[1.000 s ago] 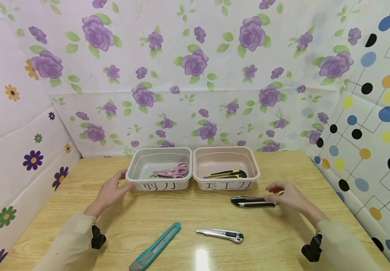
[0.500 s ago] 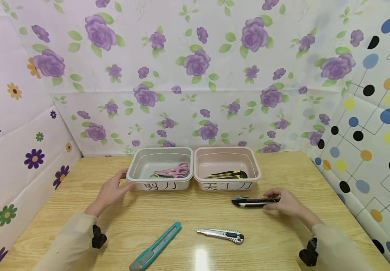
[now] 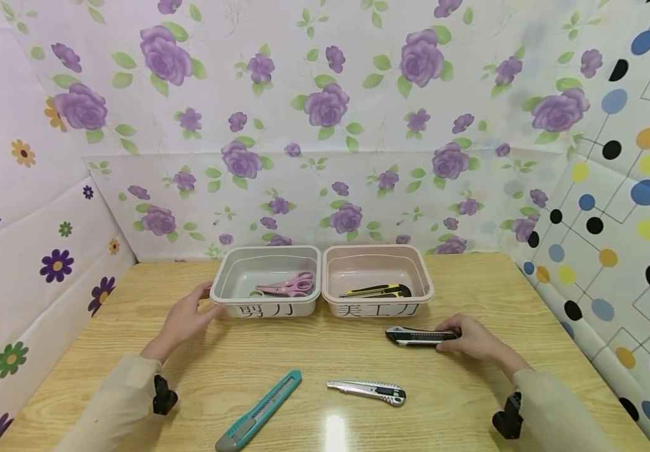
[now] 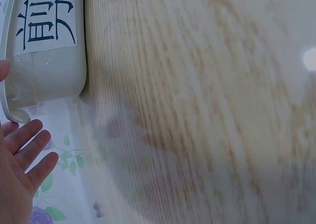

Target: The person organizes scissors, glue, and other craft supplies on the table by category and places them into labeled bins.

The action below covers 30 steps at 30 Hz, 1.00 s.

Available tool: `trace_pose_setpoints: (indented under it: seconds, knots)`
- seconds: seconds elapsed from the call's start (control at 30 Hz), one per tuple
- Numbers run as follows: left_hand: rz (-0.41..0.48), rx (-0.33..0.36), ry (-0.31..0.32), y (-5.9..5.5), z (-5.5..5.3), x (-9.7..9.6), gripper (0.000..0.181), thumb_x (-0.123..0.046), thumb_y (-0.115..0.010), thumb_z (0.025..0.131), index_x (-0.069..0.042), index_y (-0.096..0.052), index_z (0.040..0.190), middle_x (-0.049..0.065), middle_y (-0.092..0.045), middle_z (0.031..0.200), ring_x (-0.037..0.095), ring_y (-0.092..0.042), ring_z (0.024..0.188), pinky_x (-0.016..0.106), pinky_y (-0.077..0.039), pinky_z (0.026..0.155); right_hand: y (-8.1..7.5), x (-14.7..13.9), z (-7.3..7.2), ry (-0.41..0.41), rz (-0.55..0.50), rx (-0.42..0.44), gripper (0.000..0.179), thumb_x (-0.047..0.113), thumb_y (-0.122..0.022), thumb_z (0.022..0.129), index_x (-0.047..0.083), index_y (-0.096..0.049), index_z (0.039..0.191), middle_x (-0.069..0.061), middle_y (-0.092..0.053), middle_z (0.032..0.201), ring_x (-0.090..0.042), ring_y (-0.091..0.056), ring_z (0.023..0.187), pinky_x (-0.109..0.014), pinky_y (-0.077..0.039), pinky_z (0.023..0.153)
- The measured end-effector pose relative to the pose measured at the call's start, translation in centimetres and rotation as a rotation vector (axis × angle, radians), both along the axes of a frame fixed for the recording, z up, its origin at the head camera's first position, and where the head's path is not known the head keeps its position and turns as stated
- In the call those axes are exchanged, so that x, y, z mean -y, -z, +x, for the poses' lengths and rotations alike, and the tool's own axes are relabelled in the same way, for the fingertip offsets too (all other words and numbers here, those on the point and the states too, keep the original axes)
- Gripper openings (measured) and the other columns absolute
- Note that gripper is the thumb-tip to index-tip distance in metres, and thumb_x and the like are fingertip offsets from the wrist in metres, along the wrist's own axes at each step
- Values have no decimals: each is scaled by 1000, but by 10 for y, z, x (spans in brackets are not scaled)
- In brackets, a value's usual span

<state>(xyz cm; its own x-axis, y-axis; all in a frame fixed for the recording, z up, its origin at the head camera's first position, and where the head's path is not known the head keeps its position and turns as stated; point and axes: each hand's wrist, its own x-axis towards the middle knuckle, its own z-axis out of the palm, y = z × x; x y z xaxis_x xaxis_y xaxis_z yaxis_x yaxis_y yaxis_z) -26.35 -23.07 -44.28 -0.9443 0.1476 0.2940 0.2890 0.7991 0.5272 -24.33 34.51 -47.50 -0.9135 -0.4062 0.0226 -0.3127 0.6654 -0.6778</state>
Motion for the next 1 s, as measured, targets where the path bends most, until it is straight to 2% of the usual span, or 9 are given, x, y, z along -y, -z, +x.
trace_pose_setpoints:
  seconds: [0.2, 0.33, 0.53, 0.73, 1.0]
  knots:
    - [-8, -4, -6, 1, 0, 0, 66, -42, -60, 85, -1, -41, 132, 21, -56, 119, 40, -52, 108, 56, -41, 85, 0, 0, 0, -35, -57, 69, 29, 17, -74, 75, -1, -62, 94, -9, -61, 87, -5, -51, 73, -20, -42, 63]
    - [-7, -2, -9, 1, -1, 0, 67, -43, -60, 85, -1, -40, 133, 20, -56, 119, 39, -52, 108, 55, -41, 85, 0, -1, 0, -54, -68, 84, 28, 17, -73, 76, -1, -61, 93, -9, -61, 86, -4, -50, 72, -20, -43, 63]
    - [-5, 0, -7, 1, 0, 0, 66, -42, -60, 85, -1, -40, 133, 20, -56, 119, 39, -52, 108, 55, -40, 86, 1, -3, 1, -72, -80, 46, 26, 17, -72, 77, 1, -62, 95, -8, -61, 85, -4, -50, 71, -21, -42, 60]
    - [-11, 9, -12, 2, 0, 0, 67, -44, -58, 85, -2, -39, 134, 21, -56, 120, 40, -52, 109, 56, -40, 85, 3, -3, 3, -72, -125, -7, 25, 17, -70, 79, 6, -65, 101, -6, -64, 93, -4, -50, 73, -21, -42, 61]
    - [-9, 19, -13, 2, -1, 0, 67, -43, -59, 85, -2, -39, 134, 21, -56, 120, 40, -52, 109, 57, -40, 86, 0, -1, 7, -52, -139, 4, 28, 19, -70, 80, 4, -65, 103, -7, -65, 97, -6, -52, 78, -21, -41, 65]
